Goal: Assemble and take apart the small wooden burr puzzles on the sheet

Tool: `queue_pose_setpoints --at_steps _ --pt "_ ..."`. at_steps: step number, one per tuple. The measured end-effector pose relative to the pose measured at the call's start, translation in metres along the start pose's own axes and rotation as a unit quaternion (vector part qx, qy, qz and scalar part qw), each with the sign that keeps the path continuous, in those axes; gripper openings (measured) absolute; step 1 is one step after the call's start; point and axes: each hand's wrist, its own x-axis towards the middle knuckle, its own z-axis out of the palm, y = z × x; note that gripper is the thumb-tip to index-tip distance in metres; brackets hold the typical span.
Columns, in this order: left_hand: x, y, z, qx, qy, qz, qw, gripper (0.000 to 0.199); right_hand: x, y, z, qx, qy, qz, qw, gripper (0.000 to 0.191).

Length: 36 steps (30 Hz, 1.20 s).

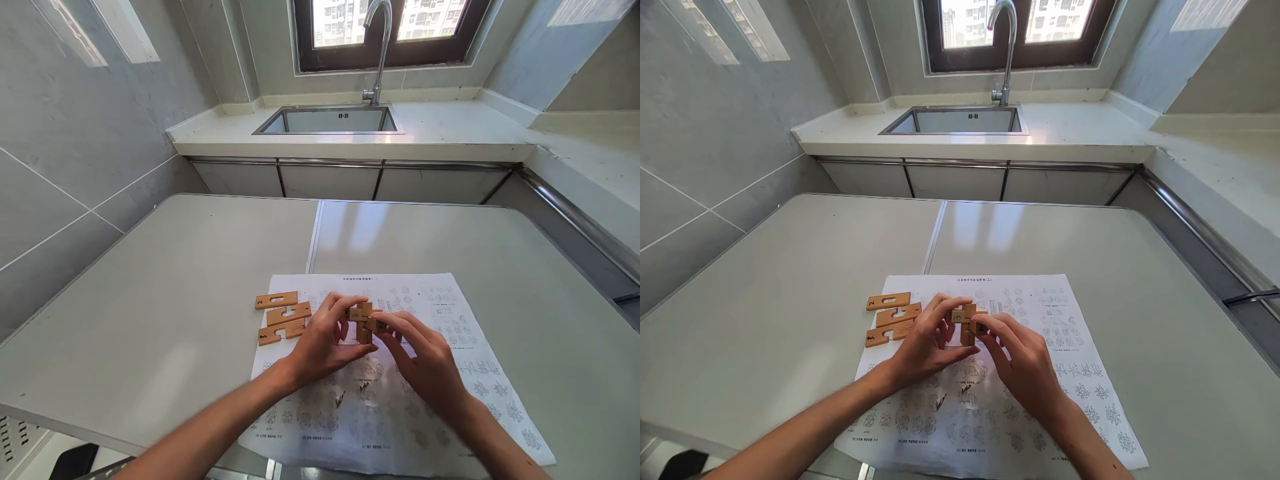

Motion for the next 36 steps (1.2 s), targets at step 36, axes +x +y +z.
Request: queue_pose_setpoints --at_steps 36 --pt "0.003 0.007 -0.0021 -0.139 -0.037 -0.07 0.987 0.069 -0.0004 -0.008 0.0 0.031 0.002 0.138 0.99 0.021"
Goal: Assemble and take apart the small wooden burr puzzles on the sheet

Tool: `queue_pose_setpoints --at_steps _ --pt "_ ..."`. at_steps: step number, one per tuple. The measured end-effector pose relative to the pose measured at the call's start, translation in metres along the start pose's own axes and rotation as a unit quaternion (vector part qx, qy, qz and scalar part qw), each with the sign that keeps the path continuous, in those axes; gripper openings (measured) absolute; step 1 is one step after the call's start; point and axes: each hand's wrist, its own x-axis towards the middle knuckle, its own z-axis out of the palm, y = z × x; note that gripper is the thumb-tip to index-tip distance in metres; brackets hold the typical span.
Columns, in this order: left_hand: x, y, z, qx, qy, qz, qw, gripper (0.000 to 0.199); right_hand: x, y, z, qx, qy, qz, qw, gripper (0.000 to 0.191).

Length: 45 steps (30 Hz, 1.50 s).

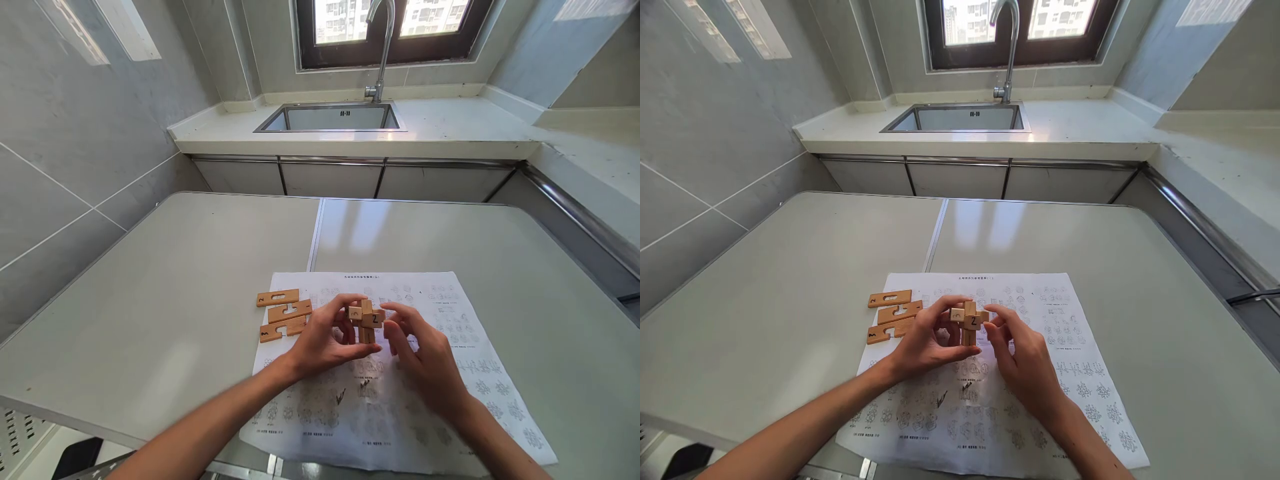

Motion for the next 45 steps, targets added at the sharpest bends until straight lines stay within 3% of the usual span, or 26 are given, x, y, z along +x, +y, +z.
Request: queue_pose_setpoints --at_steps 7,12,18,21,23,28,30,34,37,41,45 --pt "-0.001 0.005 -0.001 -0.047 -0.036 0.006 0.998 0.068 0.004 0.0 -0.001 0.033 -0.042 0.04 0.998 0.029" --pt "-0.002 0.003 -0.001 -0.005 -0.032 0.052 0.998 0.064 0.007 -0.002 -0.004 0.117 -0.103 0.103 0.982 0.04" --pt "-0.004 0.002 -0.002 0.041 -0.036 0.058 0.997 0.07 0.009 0.0 -0.006 0.201 -0.154 0.162 0.954 0.052" --pt "-0.005 0.002 0.0 0.03 -0.029 0.033 0.999 0.079 0.011 0.0 -0.009 0.253 -0.146 0.206 0.934 0.056" --pt "-0.005 0.002 0.001 0.016 -0.02 0.022 0.999 0.081 0.014 0.002 -0.011 0.299 -0.107 0.246 0.916 0.056" --pt "-0.004 0.002 0.002 0.015 -0.002 0.022 1.0 0.071 0.024 0.014 -0.018 0.446 0.035 0.317 0.836 0.04" --pt "-0.003 0.003 0.003 0.017 0.003 0.025 1.0 0.067 0.027 0.022 -0.02 0.494 0.058 0.324 0.805 0.035" --pt "-0.004 0.007 0.003 0.025 0.003 0.008 1.0 0.055 0.028 0.042 -0.027 0.547 0.067 0.301 0.779 0.025" --pt "-0.004 0.011 0.002 0.04 -0.003 -0.009 0.999 0.05 0.029 0.048 -0.034 0.632 0.101 0.328 0.694 0.018" --pt "-0.005 0.013 0.0 0.059 -0.012 -0.017 0.998 0.047 0.033 0.043 -0.038 0.715 0.161 0.365 0.575 0.029" --pt "-0.006 0.013 0.0 0.073 -0.013 -0.016 0.997 0.045 0.035 0.041 -0.038 0.745 0.183 0.358 0.532 0.031"
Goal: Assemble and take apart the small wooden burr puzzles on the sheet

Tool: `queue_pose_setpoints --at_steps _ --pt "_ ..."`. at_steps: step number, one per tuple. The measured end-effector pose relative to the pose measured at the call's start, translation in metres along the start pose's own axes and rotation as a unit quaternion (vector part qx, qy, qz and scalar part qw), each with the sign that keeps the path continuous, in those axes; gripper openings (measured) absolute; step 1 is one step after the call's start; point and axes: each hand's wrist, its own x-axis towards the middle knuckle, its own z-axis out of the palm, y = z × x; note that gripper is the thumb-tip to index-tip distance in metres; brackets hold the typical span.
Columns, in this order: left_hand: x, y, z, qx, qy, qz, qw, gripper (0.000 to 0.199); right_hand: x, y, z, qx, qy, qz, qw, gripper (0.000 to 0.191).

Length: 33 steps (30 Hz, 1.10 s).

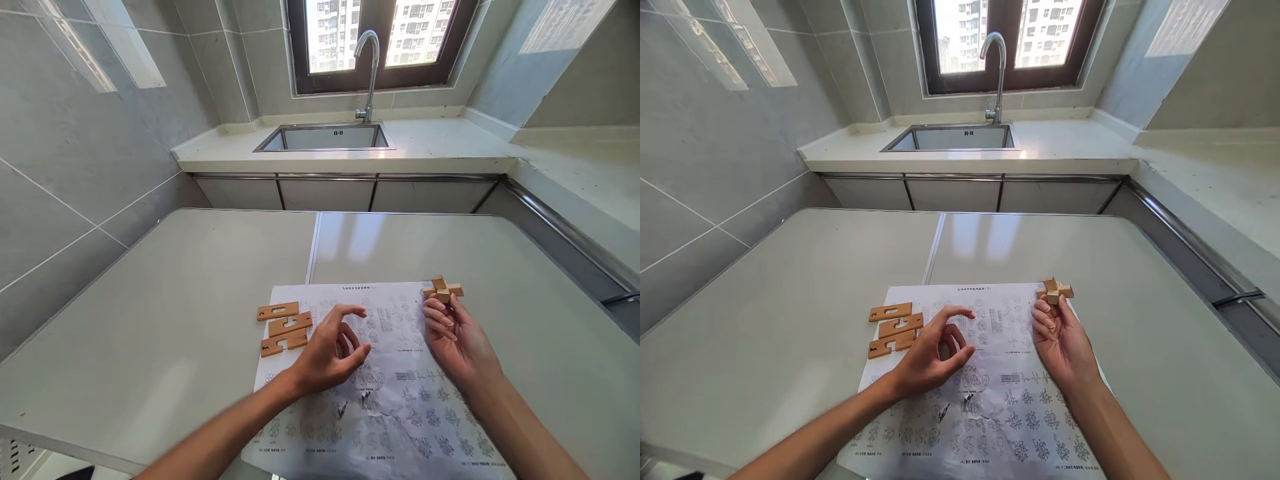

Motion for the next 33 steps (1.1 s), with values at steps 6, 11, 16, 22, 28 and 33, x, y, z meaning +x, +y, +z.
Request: queue_pose_setpoints --at_steps 6,11,16,22,28,33 --pt "0.002 0.002 -0.001 0.014 0.002 0.006 1.0 0.04 0.005 -0.002 -0.004 0.012 -0.008 -0.013 1.0 0.029" --pt "0.004 0.001 -0.002 0.027 -0.01 0.009 1.0 0.031 0.008 0.003 -0.005 -0.045 -0.014 -0.028 0.998 0.013" --pt "0.005 0.002 -0.003 0.041 -0.025 0.022 0.999 0.022 0.004 0.016 -0.001 -0.163 -0.043 -0.022 0.985 0.027" --pt "0.003 0.005 -0.005 0.048 -0.055 0.036 0.997 0.015 -0.006 0.023 0.006 -0.318 -0.083 -0.038 0.944 0.032" --pt "-0.001 0.004 -0.004 0.053 -0.101 0.064 0.991 0.012 -0.008 0.024 0.005 -0.383 -0.102 -0.037 0.917 0.034" --pt "-0.003 0.005 -0.003 0.1 -0.089 0.128 0.983 0.009 -0.008 0.028 0.007 -0.418 -0.107 -0.041 0.901 0.037"
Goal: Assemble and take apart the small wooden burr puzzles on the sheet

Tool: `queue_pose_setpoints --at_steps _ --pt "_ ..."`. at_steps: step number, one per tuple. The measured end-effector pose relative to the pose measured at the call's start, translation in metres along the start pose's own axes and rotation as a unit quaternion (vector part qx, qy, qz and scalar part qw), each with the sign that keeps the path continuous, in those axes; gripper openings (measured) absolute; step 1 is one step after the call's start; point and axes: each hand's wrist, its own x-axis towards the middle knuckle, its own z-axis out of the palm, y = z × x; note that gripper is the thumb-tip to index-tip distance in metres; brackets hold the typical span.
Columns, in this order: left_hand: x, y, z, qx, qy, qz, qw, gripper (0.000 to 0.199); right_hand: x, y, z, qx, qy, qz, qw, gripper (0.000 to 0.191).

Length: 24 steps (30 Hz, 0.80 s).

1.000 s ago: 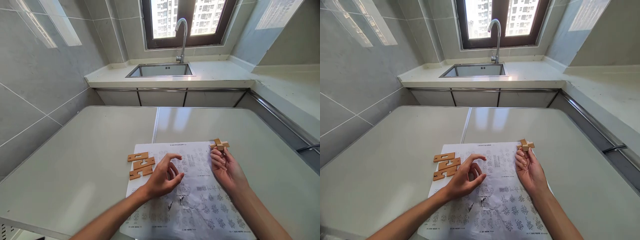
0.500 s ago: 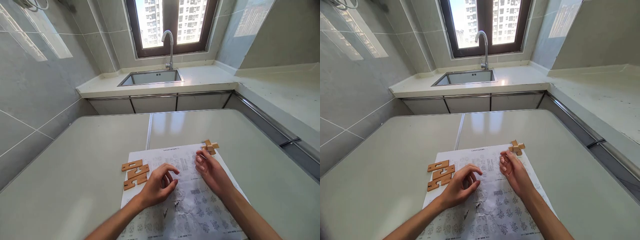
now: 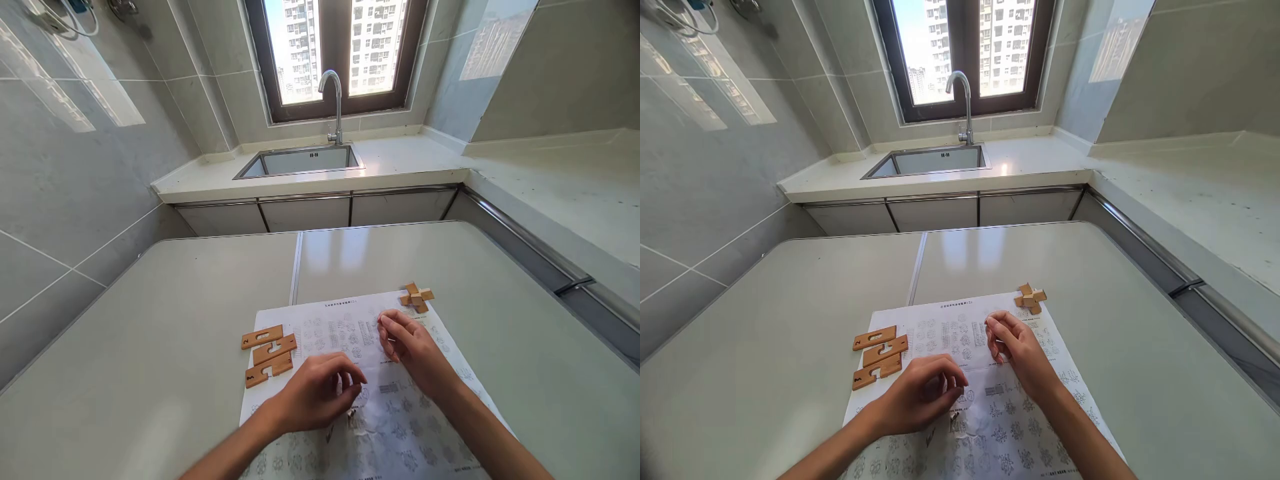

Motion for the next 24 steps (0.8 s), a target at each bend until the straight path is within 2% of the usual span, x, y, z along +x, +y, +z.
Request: queue_pose_setpoints --at_steps 3,7,9,13,16,20,24 --pt "0.001 0.003 -0.008 0.054 0.009 0.043 0.998 0.009 -0.001 0.0 0.003 -0.03 -0.009 -0.008 0.999 0.039" --pt "-0.003 0.003 -0.034 0.14 0.029 0.06 0.988 0.015 -0.003 0.001 0.003 -0.056 -0.017 -0.014 0.998 0.042" --pt "-0.013 -0.003 -0.053 0.193 0.033 0.034 0.98 0.031 -0.003 0.002 0.003 -0.064 -0.02 -0.015 0.998 0.041" --pt "-0.046 -0.023 -0.087 0.306 0.025 -0.023 0.952 0.075 -0.005 0.002 0.004 -0.075 -0.029 -0.019 0.997 0.042" --pt "-0.071 -0.035 -0.104 0.359 0.011 -0.051 0.932 0.095 -0.006 0.002 0.006 -0.086 -0.033 -0.025 0.995 0.043" --pt "-0.087 -0.04 -0.11 0.405 -0.035 -0.07 0.911 0.085 -0.007 0.002 0.005 -0.107 -0.049 -0.027 0.993 0.04" --pt "-0.082 -0.037 -0.106 0.425 -0.089 -0.07 0.898 0.074 -0.005 0.006 0.001 -0.107 -0.057 -0.028 0.992 0.039"
